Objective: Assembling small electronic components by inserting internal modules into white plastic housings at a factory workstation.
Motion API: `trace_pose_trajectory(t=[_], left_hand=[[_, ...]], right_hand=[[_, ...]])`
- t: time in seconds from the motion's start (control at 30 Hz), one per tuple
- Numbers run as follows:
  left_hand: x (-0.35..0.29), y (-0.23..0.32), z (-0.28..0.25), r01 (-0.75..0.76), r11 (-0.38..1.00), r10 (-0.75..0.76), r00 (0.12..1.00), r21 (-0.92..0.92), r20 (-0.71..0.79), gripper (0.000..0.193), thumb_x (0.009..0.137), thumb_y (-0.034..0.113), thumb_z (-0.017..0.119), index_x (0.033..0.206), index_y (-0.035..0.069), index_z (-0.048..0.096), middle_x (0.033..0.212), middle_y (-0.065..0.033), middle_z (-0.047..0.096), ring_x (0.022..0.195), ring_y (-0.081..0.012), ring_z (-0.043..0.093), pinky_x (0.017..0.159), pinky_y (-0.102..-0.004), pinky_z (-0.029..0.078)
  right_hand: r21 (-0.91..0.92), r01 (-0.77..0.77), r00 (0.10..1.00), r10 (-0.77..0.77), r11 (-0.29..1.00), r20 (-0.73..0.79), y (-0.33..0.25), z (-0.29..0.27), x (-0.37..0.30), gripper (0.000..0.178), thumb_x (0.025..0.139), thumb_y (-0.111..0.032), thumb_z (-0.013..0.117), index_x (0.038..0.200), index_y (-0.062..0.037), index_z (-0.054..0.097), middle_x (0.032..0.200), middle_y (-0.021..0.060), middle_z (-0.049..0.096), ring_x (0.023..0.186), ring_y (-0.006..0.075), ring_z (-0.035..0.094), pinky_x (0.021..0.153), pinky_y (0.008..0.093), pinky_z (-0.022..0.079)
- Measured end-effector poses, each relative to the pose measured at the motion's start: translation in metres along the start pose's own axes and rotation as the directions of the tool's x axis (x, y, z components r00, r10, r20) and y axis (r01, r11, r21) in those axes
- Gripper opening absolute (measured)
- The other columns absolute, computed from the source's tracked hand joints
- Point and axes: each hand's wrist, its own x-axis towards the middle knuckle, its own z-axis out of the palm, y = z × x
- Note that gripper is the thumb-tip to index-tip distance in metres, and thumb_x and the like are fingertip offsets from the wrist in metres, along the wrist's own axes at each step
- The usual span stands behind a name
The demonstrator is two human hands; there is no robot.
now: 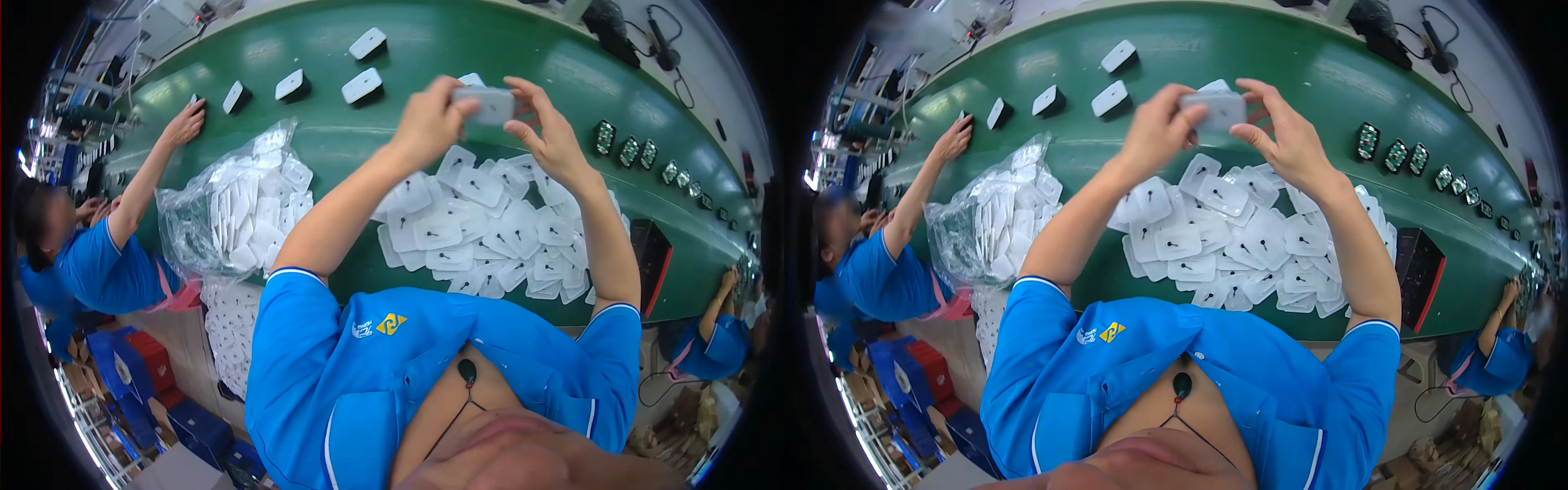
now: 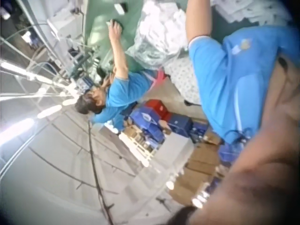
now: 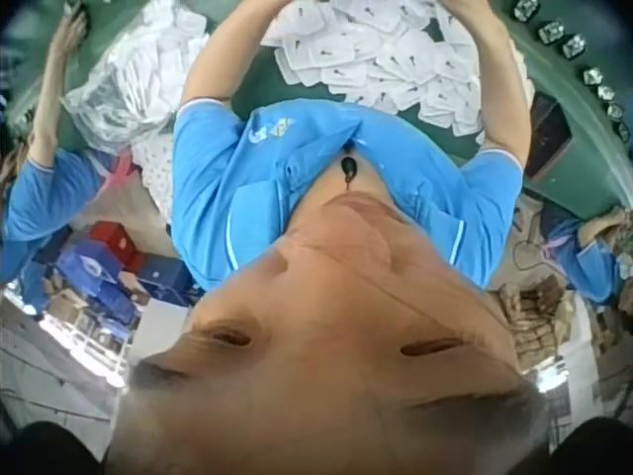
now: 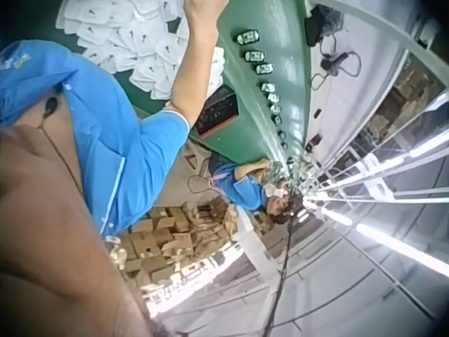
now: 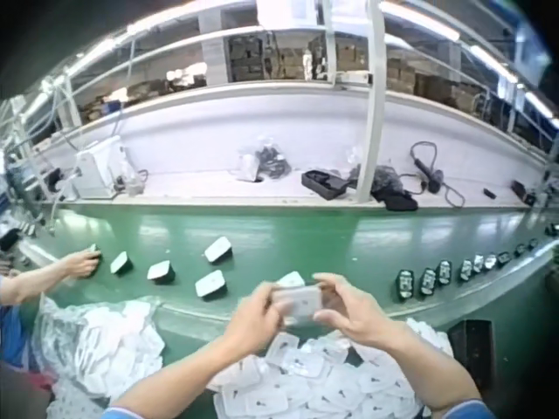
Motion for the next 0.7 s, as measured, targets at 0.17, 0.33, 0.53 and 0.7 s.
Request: trace_pose_trajectory(t=[0.17,0.33,0.53,0.7], left_hand=[[0.066,-0.030,-0.029,0.136,0.989,-0.145,0.978,-0.064,-0.151,0.026,0.090,0.017,0.052,0.099,-0.007,0.051,0.075,-0.0110,0.063,0.053,-0.0123,0.056,0.048,-0.0221,0.044],[0.123,-0.069,-0.025,0.342,0.939,-0.345,0.935,-0.044,-0.080,0.026,0.090,0.016,0.050,0.093,-0.010,0.053,0.067,-0.0122,0.062,0.047,-0.0150,0.056,0.044,-0.0231,0.044],[0.142,-0.110,-0.039,0.550,0.824,-0.558,0.830,0.140,0.023,0.034,0.088,0.023,0.051,0.088,-0.010,0.058,0.063,-0.0156,0.063,0.044,-0.0207,0.059,0.039,-0.0261,0.045],[0.145,-0.095,-0.017,0.322,0.645,-0.210,0.946,0.693,-0.245,0.041,0.080,0.032,0.058,0.102,-0.002,0.054,0.091,-0.0165,0.066,0.079,-0.0316,0.066,0.074,-0.0408,0.049]], right_hand=[[0.072,-0.003,0.989,0.013,0.997,-0.147,-0.004,-0.049,-0.021,0.040,0.089,-0.015,0.055,0.127,-0.0074,0.046,0.113,0.0096,0.057,0.093,0.0172,0.056,0.082,0.0271,0.043],[0.141,-0.153,0.901,0.197,0.978,-0.387,0.011,-0.102,-0.084,0.029,0.094,-0.014,0.047,0.120,-0.0031,0.052,0.108,0.0097,0.059,0.090,0.0149,0.057,0.079,0.0243,0.044],[-0.087,-0.459,0.668,0.279,0.884,-0.690,0.060,-0.163,-0.199,0.023,0.092,-0.014,0.054,0.108,0.0015,0.059,0.097,0.0097,0.063,0.088,0.0166,0.060,0.081,0.0241,0.049],[-0.121,-0.751,0.550,0.513,0.649,-0.658,0.083,-0.170,-0.292,0.024,0.088,-0.017,0.059,0.105,-0.0015,0.062,0.090,0.0091,0.065,0.080,0.0161,0.061,0.070,0.0231,0.048]])
